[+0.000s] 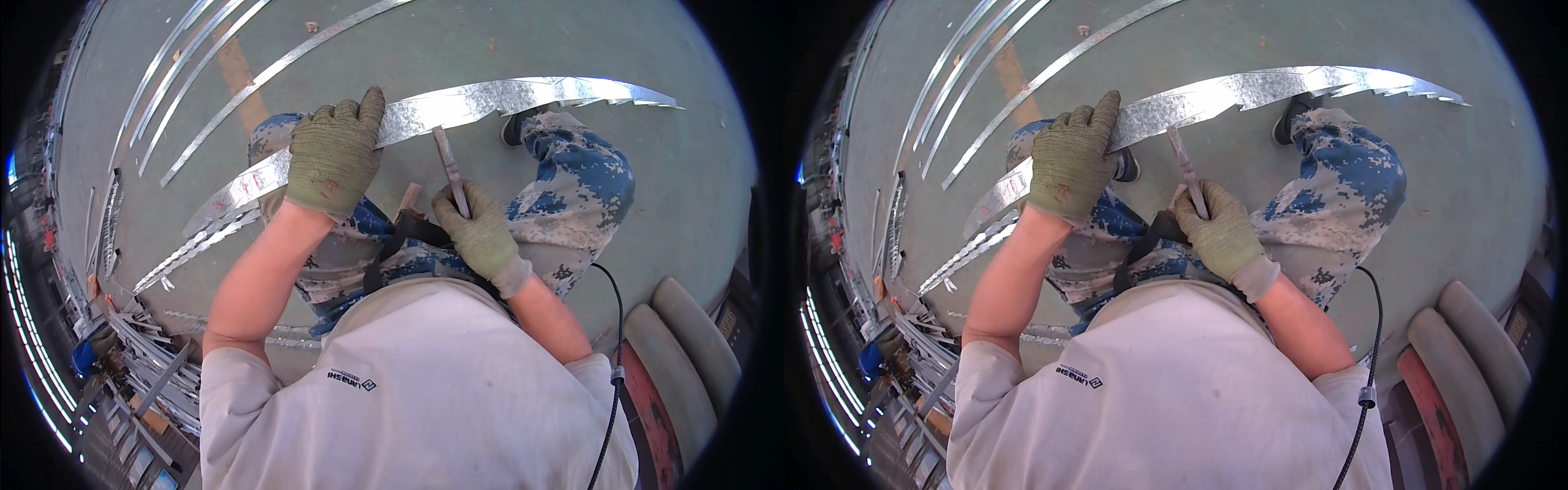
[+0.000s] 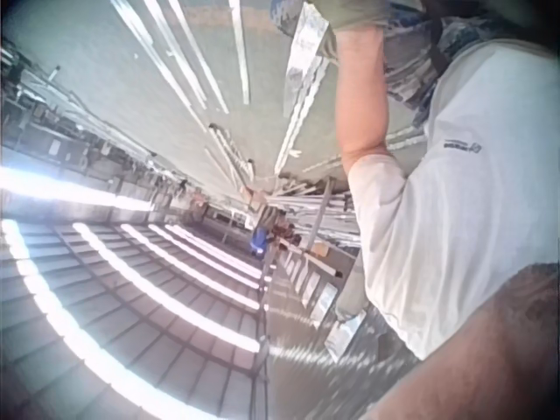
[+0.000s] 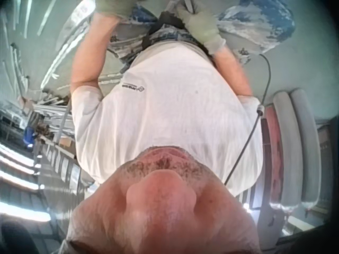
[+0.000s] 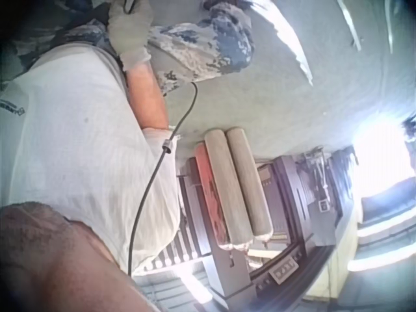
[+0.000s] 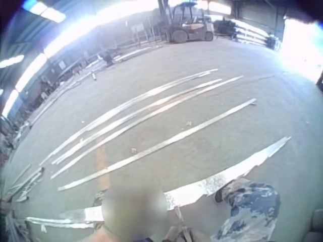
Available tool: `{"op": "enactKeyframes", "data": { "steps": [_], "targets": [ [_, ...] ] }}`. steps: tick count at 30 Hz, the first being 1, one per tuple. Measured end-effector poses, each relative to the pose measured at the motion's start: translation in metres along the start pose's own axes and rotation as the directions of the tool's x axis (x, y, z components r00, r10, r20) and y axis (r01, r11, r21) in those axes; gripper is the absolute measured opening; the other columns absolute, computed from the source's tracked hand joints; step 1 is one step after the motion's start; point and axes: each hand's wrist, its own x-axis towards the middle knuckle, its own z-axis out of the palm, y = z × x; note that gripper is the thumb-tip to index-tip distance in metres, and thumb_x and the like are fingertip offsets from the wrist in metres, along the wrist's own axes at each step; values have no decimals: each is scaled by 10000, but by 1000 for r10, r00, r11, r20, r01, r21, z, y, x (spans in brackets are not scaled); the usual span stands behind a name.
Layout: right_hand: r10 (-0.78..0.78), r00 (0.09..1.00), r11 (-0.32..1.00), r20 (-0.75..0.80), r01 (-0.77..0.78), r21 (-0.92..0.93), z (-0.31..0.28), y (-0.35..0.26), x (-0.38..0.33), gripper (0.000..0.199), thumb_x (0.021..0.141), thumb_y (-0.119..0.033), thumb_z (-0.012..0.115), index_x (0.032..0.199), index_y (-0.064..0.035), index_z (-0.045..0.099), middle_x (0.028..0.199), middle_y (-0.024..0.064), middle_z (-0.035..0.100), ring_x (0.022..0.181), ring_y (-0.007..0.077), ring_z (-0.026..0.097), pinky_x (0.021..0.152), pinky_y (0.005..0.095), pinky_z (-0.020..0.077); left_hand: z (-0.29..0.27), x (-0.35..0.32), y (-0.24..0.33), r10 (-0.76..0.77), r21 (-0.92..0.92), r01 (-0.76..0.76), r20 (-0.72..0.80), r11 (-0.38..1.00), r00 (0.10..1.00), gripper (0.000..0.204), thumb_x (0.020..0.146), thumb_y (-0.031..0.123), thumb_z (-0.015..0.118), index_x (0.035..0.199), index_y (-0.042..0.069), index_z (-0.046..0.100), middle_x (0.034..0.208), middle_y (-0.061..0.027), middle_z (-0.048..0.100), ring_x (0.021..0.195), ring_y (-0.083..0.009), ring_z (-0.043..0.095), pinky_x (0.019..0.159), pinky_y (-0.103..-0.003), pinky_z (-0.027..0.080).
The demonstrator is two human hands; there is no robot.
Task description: The person kneels on the floor and uses pliers to cut a long metal strip into shorter segments. The person repeatedly positions the pliers along the strip, snips off pieces, and places them on the floor. The person occasionally repositions the strip to continue cutting.
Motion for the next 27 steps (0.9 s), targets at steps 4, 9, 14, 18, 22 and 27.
{"op": "enactKeyframes", "data": {
  "steps": [4,9,14,18,22,27],
  "targets": [
    [-59,997,997,-52,61,36,6,7,8,240,1016,-228,673,1048,10,673,845,95,722,759,133,676,690,319,542,1,4,-7,23,-119,-22,7,993,1000,537,855,136,691,1382,86,599,1091,-158,687,1002,-351,678,861,-479,556],
    [-243,965,969,-97,246,17,13,19,22,217,1012,-196,670,1031,19,645,798,153,697,732,168,721,642,344,554,-9,8,-13,29,-225,-25,16,974,999,463,891,113,657,1350,85,609,1062,-167,686,991,-369,674,849,-480,550],
    [-385,918,922,-91,378,-82,5,16,33,182,1005,-163,663,1025,17,639,787,189,676,710,226,739,622,367,563,-13,11,-19,47,-331,-49,-12,943,999,369,924,104,646,1291,71,641,1033,-175,700,958,-383,682,832,-479,550],
    [-345,936,939,-65,343,-39,4,18,30,196,1007,-176,656,1044,16,637,833,205,684,745,247,739,657,375,568,-14,9,-18,51,-309,-49,-3,950,999,368,917,98,656,1283,66,649,1046,-175,705,970,-387,685,836,-481,549],
    [-206,978,972,-14,203,-117,-3,18,21,247,1011,-218,651,1114,6,645,910,208,706,838,245,740,742,376,570,-4,6,-16,31,-298,-44,-49,954,998,417,881,98,683,1296,73,650,1082,-165,705,1009,-383,683,860,-478,548],
    [-13,1000,999,17,14,-42,-9,1,2,330,1023,-289,648,1204,-12,653,993,152,740,908,222,723,824,374,557,2,4,-14,27,-279,-42,-56,959,998,466,840,111,722,1300,75,657,1099,-165,705,1024,-375,684,882,-472,549]
  ]
}}
